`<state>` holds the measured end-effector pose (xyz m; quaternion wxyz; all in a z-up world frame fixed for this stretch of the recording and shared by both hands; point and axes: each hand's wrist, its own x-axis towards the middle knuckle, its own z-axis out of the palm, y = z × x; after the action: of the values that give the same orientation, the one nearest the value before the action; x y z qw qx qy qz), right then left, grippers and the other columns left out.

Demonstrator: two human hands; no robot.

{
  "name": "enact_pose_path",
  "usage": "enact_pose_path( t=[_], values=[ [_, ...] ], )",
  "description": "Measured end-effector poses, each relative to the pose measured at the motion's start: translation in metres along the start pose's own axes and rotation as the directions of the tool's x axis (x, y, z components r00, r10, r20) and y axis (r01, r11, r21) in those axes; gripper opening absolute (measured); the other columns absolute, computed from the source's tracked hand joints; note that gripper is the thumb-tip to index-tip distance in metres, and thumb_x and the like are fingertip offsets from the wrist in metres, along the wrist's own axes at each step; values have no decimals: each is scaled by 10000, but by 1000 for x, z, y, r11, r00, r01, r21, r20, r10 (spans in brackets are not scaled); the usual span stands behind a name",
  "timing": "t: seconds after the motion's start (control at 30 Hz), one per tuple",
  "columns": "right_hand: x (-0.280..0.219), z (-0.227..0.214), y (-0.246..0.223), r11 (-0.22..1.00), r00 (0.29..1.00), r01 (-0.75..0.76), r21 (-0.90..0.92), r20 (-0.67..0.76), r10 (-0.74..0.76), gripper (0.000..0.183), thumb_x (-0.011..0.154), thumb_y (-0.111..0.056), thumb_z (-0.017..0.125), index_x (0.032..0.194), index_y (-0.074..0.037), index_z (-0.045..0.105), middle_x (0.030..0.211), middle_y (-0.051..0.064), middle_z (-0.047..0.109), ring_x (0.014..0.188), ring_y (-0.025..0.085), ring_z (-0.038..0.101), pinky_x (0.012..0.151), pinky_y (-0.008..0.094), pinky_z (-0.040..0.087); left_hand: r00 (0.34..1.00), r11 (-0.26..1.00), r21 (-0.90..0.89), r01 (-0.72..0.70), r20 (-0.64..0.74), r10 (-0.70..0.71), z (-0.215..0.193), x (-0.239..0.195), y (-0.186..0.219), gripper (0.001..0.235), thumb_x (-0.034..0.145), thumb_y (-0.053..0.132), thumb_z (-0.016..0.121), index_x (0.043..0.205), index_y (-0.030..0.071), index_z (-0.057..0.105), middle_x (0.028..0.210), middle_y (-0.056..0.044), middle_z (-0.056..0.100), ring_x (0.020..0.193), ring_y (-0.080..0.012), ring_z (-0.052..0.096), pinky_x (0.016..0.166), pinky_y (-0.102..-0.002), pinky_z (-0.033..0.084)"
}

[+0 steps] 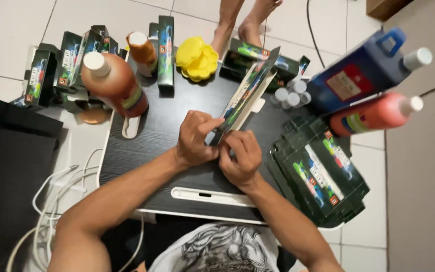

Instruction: The person assembles small rectangular cardboard boxes by folding flat die-cut pieces into shape. They handle multiple boxes one at a time, folding the sides and tabs to form the box structure, then place the finished boxes on the table.

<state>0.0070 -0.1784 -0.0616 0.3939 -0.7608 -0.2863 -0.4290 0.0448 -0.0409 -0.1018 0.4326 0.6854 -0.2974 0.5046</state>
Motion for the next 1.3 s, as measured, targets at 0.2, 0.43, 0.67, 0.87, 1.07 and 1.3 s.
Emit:
enact_pose_path(
  t=[0.2,0.43,0.67,0.87,1.07,1.3],
  values=[
    [-1,5,1,998,999,5,-59,-36,-7,153,773,96,760,855,-30,729,843,125,663,628,303,599,613,385,531,1000,999,34,-2,12,2,-3,8,4,349,810,165,780,1123,28,712,817,-90,546,689,-266,564,672,-409,506],
    [8,11,-3,1000,999,-26,-6,-42,25,168,812,144,741,876,-8,712,745,135,645,577,336,588,562,396,499,999,999,46,-9,31,8,-4,16,0,336,758,28,717,1093,6,701,777,-92,527,652,-279,562,646,-410,504],
    [1,7,-1,995,994,-100,28,49,98,161,829,110,766,824,-42,711,661,86,606,538,305,565,521,382,480,995,995,41,89,50,-91,-5,12,6,240,772,49,738,1006,45,687,752,-64,513,641,-277,547,643,-388,490],
    [2,4,0,995,993,-98,-24,62,99,173,837,98,774,846,-67,725,647,71,574,535,287,564,517,373,477,994,994,109,2,105,-14,-8,16,2,338,694,71,785,1018,50,691,750,-69,499,654,-278,547,650,-394,499],
    [3,5,-8,997,995,-77,21,68,75,162,876,86,739,871,-74,719,664,78,587,545,307,567,513,377,485,963,988,153,-31,271,-12,-21,21,9,563,530,59,840,1067,40,673,813,-83,533,713,-290,580,698,-385,517],
    [-10,16,-12,998,992,-46,52,118,40,139,869,32,780,898,-97,737,667,38,603,550,258,572,530,352,500,943,988,148,40,322,-87,-41,-6,-6,475,680,122,867,1109,76,668,819,-40,529,716,-239,604,689,-340,540]
  ],
)
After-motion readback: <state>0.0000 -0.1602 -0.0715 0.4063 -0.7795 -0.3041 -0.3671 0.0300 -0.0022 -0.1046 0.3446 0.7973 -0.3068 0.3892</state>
